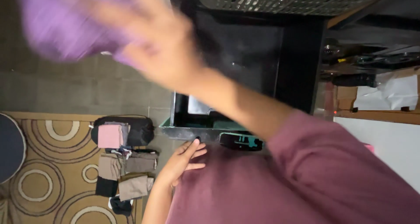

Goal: The person removes folded clothes from a drawer, places them on the floor, and then wipes the inside of the drawer with a purple cloth. The person handles various garments including shirts and pants, stacking them on the floor before cleaning the drawer surface.

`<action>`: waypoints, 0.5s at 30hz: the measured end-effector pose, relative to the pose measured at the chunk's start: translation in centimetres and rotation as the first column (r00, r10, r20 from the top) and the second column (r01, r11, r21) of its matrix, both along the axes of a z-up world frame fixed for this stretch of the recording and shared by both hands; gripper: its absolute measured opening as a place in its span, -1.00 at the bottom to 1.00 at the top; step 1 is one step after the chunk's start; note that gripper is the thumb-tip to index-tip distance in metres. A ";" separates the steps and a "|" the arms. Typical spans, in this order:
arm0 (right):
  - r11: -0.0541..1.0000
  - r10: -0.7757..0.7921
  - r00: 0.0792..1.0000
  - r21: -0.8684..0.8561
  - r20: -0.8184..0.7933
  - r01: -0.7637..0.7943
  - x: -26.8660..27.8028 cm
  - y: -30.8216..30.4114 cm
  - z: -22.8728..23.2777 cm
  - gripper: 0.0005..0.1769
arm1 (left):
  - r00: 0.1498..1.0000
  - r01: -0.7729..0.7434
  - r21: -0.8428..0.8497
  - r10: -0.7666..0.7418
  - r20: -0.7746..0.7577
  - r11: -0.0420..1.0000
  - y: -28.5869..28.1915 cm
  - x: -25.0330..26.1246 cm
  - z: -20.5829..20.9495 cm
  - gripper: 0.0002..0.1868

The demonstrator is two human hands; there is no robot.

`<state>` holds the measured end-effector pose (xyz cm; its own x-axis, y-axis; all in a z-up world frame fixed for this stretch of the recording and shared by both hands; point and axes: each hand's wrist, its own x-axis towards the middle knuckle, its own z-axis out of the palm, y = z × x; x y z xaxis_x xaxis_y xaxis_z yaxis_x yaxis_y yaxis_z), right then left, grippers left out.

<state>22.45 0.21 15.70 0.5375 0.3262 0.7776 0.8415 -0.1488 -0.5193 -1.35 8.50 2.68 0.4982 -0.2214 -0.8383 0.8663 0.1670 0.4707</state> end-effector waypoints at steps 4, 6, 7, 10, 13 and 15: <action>0.873 0.019 1.000 -0.487 -0.005 -0.019 -0.4 10.0 -3.4 -0.61 | 0.998 0.042 0.045 -0.044 0.048 0.998 0.3 0.4 -0.3 -0.19; 0.894 0.068 0.978 -0.423 -0.199 -0.148 -2.0 10.3 -5.5 -0.71 | 0.996 0.067 0.049 -0.070 0.063 0.997 1.5 0.5 -0.4 -0.19; 0.952 0.104 0.981 -0.269 -0.166 -0.146 -2.6 8.8 -6.2 -0.66 | 0.996 0.065 0.033 -0.067 0.066 0.997 1.6 0.3 -0.5 -0.20; 0.987 0.076 0.965 -0.120 -0.252 -0.109 -1.6 0.2 -7.4 -0.59 | 0.999 0.016 0.015 -0.016 0.036 1.000 2.4 -0.1 -0.6 -0.21; 0.920 -0.354 0.929 -0.221 -0.111 0.324 1.6 -8.6 -10.1 -0.68 | 0.999 -0.053 0.012 0.052 0.013 0.999 3.0 0.2 -0.4 -0.21; 0.786 -0.567 0.800 -0.421 -0.195 0.454 3.0 -14.6 -14.6 -0.63 | 0.993 -0.117 0.005 0.117 0.002 0.993 3.0 0.2 -0.4 -0.21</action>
<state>25.40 -14.43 1.13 0.8829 0.1446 0.4467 0.4026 -0.7226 -0.5619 -1.11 11.52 2.23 0.5221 -0.1574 -0.8382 0.8400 0.2651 0.4734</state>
